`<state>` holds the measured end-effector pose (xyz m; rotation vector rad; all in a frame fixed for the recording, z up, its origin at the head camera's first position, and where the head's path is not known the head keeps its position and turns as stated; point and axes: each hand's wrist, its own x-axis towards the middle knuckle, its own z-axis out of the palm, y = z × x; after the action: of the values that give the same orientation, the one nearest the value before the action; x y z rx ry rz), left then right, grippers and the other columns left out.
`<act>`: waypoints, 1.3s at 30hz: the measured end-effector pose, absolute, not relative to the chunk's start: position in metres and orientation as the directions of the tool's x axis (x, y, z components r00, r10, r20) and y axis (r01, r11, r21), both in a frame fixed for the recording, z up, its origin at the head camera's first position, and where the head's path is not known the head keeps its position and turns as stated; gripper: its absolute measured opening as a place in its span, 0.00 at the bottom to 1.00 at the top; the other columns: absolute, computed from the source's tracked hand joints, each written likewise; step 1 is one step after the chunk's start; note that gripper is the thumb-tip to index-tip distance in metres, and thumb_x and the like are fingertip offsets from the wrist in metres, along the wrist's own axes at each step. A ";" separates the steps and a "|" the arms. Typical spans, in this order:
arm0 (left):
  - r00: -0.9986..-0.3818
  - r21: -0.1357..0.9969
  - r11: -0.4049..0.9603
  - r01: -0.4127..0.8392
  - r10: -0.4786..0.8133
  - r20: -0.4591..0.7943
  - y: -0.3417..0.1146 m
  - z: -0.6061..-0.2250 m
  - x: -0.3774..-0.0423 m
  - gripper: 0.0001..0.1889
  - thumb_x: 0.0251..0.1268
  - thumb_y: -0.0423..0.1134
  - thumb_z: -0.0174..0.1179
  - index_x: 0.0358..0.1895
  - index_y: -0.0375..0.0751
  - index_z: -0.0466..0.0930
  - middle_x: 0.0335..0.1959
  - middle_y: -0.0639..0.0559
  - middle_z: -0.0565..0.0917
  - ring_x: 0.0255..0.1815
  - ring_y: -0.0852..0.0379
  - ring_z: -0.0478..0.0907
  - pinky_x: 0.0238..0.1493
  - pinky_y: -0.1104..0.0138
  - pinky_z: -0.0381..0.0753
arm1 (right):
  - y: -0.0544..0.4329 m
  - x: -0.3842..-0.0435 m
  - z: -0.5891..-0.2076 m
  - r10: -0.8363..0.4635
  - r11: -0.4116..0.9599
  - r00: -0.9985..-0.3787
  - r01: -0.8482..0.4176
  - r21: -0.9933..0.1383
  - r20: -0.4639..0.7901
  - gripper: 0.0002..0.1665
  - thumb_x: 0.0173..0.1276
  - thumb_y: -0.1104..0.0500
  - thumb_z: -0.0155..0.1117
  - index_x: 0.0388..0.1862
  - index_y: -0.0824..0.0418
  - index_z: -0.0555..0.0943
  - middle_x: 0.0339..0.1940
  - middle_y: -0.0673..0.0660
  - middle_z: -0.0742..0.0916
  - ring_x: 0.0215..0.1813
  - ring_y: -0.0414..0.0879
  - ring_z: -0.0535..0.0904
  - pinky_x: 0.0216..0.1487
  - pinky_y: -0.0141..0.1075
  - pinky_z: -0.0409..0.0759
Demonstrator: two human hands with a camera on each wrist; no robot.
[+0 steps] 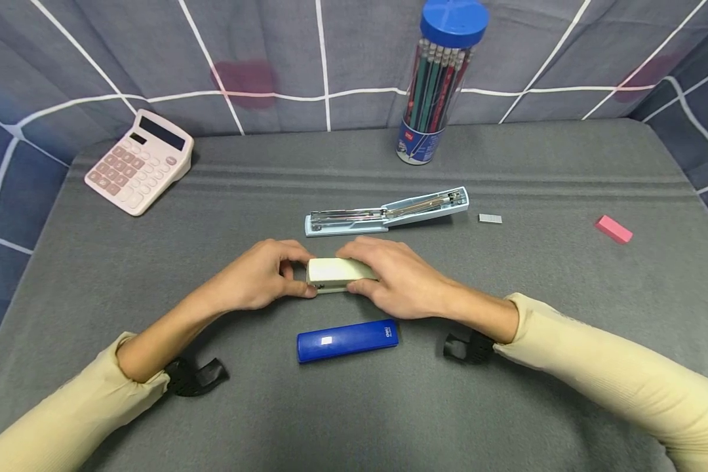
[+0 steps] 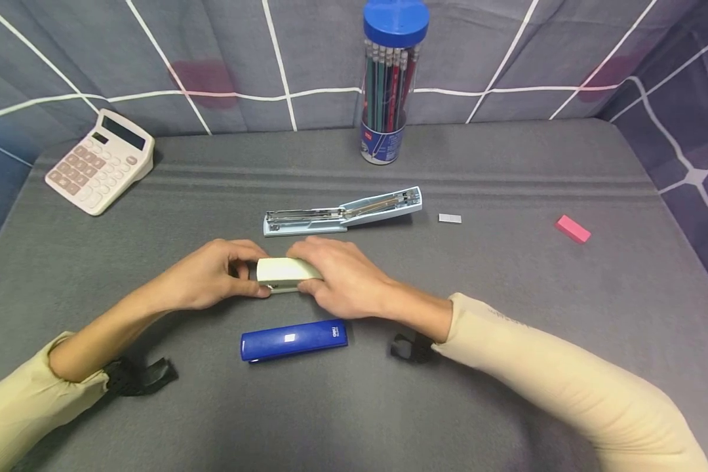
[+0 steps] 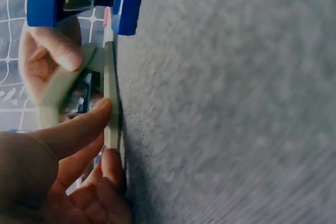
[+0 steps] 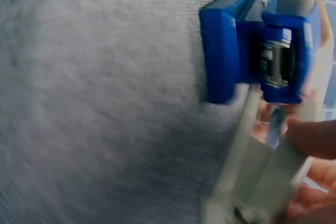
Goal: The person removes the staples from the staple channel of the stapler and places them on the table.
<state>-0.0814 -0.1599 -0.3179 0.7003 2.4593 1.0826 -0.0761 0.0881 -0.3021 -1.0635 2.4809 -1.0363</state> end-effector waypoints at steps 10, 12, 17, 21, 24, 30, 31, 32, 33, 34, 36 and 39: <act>-0.794 0.765 0.572 0.295 0.593 -0.137 -0.161 -0.318 -0.085 0.15 0.51 0.31 0.75 0.44 0.36 0.86 0.38 0.52 0.82 0.25 0.59 0.72 0.28 0.67 0.71 | 0.098 -0.075 -0.301 -0.688 0.369 -0.722 -0.436 -0.821 0.074 0.17 0.63 0.65 0.70 0.50 0.58 0.78 0.42 0.49 0.82 0.44 0.43 0.75 0.47 0.41 0.72; -0.789 0.758 0.570 0.317 0.602 -0.123 -0.162 -0.318 -0.085 0.15 0.52 0.31 0.75 0.45 0.36 0.86 0.38 0.52 0.82 0.25 0.60 0.72 0.28 0.67 0.71 | 0.103 -0.074 -0.301 -0.673 0.339 -0.736 -0.399 -0.852 0.077 0.18 0.63 0.66 0.70 0.50 0.58 0.79 0.43 0.49 0.82 0.44 0.44 0.76 0.48 0.42 0.73; -0.783 0.746 0.562 0.357 0.616 -0.090 -0.163 -0.318 -0.083 0.15 0.54 0.34 0.74 0.47 0.39 0.87 0.39 0.54 0.82 0.25 0.61 0.72 0.29 0.67 0.70 | 0.115 -0.073 -0.296 -0.638 0.290 -0.761 -0.384 -0.876 0.122 0.21 0.59 0.68 0.73 0.50 0.58 0.79 0.43 0.49 0.82 0.46 0.44 0.79 0.51 0.45 0.74; -0.786 0.742 0.569 0.354 0.611 -0.093 -0.163 -0.318 -0.083 0.15 0.55 0.34 0.74 0.47 0.40 0.87 0.39 0.55 0.83 0.26 0.61 0.72 0.30 0.67 0.70 | 0.127 -0.073 -0.292 -0.622 0.283 -0.768 -0.405 -0.869 0.155 0.27 0.56 0.70 0.74 0.54 0.58 0.78 0.46 0.49 0.82 0.49 0.44 0.80 0.56 0.48 0.72; -0.788 0.738 0.576 0.353 0.608 -0.097 -0.163 -0.318 -0.082 0.15 0.55 0.34 0.74 0.48 0.40 0.87 0.39 0.55 0.83 0.26 0.61 0.72 0.30 0.66 0.70 | 0.133 -0.074 -0.291 -0.621 0.296 -0.765 -0.428 -0.854 0.169 0.30 0.55 0.70 0.74 0.58 0.59 0.77 0.49 0.51 0.83 0.52 0.45 0.78 0.59 0.50 0.71; -0.785 0.738 0.572 0.358 0.612 -0.094 -0.162 -0.317 -0.082 0.15 0.56 0.35 0.73 0.48 0.40 0.87 0.40 0.55 0.82 0.26 0.61 0.72 0.31 0.66 0.70 | 0.146 -0.075 -0.289 -0.603 0.300 -0.777 -0.430 -0.851 0.180 0.21 0.54 0.70 0.76 0.46 0.59 0.81 0.44 0.49 0.84 0.50 0.44 0.78 0.56 0.40 0.72; -0.785 0.737 0.573 0.359 0.613 -0.094 -0.162 -0.317 -0.082 0.15 0.56 0.35 0.73 0.48 0.40 0.87 0.40 0.55 0.83 0.26 0.61 0.72 0.31 0.66 0.70 | 0.150 -0.074 -0.288 -0.593 0.303 -0.786 -0.421 -0.855 0.177 0.20 0.54 0.70 0.76 0.45 0.58 0.81 0.43 0.48 0.85 0.48 0.44 0.78 0.54 0.38 0.72; -0.784 0.737 0.572 0.359 0.614 -0.094 -0.162 -0.317 -0.082 0.15 0.56 0.35 0.73 0.48 0.40 0.87 0.40 0.55 0.82 0.26 0.61 0.72 0.31 0.66 0.70 | 0.154 -0.074 -0.287 -0.579 0.309 -0.797 -0.410 -0.858 0.172 0.20 0.54 0.70 0.76 0.44 0.57 0.81 0.42 0.48 0.85 0.47 0.44 0.78 0.52 0.36 0.72; -0.783 0.738 0.570 0.360 0.615 -0.093 -0.162 -0.317 -0.082 0.15 0.56 0.35 0.73 0.48 0.40 0.87 0.40 0.55 0.83 0.26 0.61 0.72 0.31 0.66 0.70 | 0.158 -0.072 -0.287 -0.562 0.322 -0.809 -0.403 -0.857 0.170 0.19 0.54 0.69 0.77 0.44 0.57 0.82 0.42 0.47 0.85 0.46 0.44 0.78 0.50 0.34 0.72; -0.782 0.739 0.569 0.361 0.617 -0.092 -0.162 -0.317 -0.083 0.15 0.56 0.35 0.73 0.48 0.40 0.87 0.39 0.55 0.83 0.26 0.61 0.72 0.31 0.66 0.70 | 0.164 -0.071 -0.286 -0.543 0.342 -0.823 -0.396 -0.852 0.165 0.19 0.54 0.68 0.77 0.44 0.56 0.82 0.42 0.47 0.85 0.45 0.44 0.79 0.48 0.33 0.73; -0.782 0.740 0.569 0.359 0.616 -0.095 -0.162 -0.318 -0.083 0.15 0.55 0.35 0.74 0.47 0.41 0.87 0.39 0.55 0.82 0.26 0.61 0.72 0.31 0.66 0.70 | 0.174 -0.067 -0.285 -0.502 0.400 -0.854 -0.372 -0.838 0.140 0.19 0.54 0.66 0.78 0.43 0.54 0.83 0.40 0.47 0.84 0.40 0.43 0.77 0.41 0.32 0.73; -0.782 0.740 0.568 0.360 0.617 -0.094 -0.162 -0.318 -0.083 0.15 0.55 0.35 0.74 0.47 0.41 0.87 0.39 0.55 0.82 0.26 0.60 0.72 0.31 0.66 0.70 | 0.188 -0.064 -0.285 -0.465 0.472 -0.880 -0.337 -0.815 0.094 0.17 0.54 0.63 0.79 0.41 0.51 0.85 0.36 0.47 0.84 0.36 0.43 0.76 0.37 0.33 0.71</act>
<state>-0.0829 -0.1617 -0.3177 0.7969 2.4622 1.0489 -0.0639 0.1884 -0.2850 -0.7048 2.5730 -1.3752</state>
